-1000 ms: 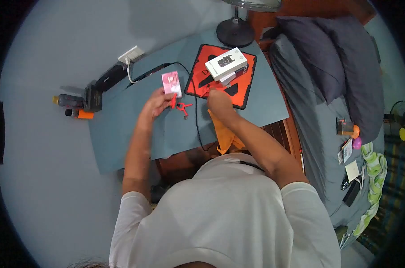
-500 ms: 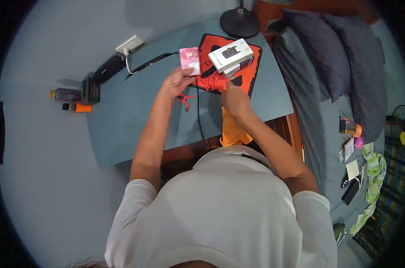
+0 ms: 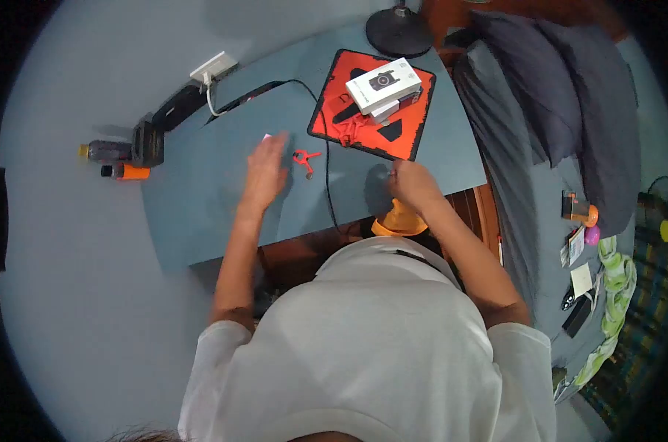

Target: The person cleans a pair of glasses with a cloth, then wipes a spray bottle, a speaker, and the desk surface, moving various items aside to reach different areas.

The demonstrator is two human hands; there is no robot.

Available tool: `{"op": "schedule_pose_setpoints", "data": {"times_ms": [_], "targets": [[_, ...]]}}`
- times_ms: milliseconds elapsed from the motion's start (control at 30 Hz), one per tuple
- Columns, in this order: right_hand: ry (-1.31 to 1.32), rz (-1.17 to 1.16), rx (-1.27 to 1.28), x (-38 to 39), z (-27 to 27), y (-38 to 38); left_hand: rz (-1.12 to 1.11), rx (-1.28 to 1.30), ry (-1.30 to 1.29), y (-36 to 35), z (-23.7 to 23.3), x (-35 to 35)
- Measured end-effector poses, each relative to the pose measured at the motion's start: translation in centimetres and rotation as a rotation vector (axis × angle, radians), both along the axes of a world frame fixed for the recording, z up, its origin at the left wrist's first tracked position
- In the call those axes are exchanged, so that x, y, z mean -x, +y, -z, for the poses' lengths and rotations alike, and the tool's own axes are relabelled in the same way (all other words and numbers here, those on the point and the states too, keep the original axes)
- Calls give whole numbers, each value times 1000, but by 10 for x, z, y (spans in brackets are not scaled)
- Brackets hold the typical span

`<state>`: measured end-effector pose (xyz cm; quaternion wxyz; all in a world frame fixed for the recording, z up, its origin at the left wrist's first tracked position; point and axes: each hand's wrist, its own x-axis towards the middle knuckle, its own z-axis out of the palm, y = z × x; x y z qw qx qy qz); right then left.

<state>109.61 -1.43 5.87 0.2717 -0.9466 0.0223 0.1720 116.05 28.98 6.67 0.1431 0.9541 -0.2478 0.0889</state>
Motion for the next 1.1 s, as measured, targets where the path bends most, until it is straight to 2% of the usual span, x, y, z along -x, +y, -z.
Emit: {"op": "schedule_pose_setpoints", "data": {"times_ms": [33, 100, 233, 300, 333, 367, 433, 567, 667, 733, 833, 900, 1000, 1100], "targets": [[0, -14, 4, 2, -3, -1, -14, 4, 0, -4, 8, -1], [-21, 71, -51, 5, -14, -7, 200, -111, 152, -11, 23, -7], [-43, 138, -80, 14, -23, -30, 207, -109, 325, -10, 27, -25], [13, 213, -150, 19, -30, -42, 160, 32, 532, -4, 29, -36], [10, 224, -150, 21, -32, -47, 186, 180, 503, 0, 37, -42], [26, 271, -134, 24, -34, -51, 198, 178, 504, 1, 46, -52], [45, 320, -119, 31, -35, -61, 17, 292, 686, -7, 48, -74], [37, 370, -246, 35, -36, -70, -98, 314, 487, -62, 25, -104], [19, 397, -275, 32, -53, -65, -117, 427, 427, -96, 43, -108], [13, 412, -288, 30, -60, -64, -133, 421, 147, -107, 38, -87], [-16, 375, -283, 31, -63, -69, -181, 450, 172, -101, 36, -35], [50, 410, -334, 34, -62, -69, -336, 302, 381, -97, 15, 9], [24, 291, -275, 36, -53, -71, -379, 279, 430, -83, 38, 50], [99, 206, -327, 32, -69, -58, -404, 394, 338, -71, 62, 61]]}}
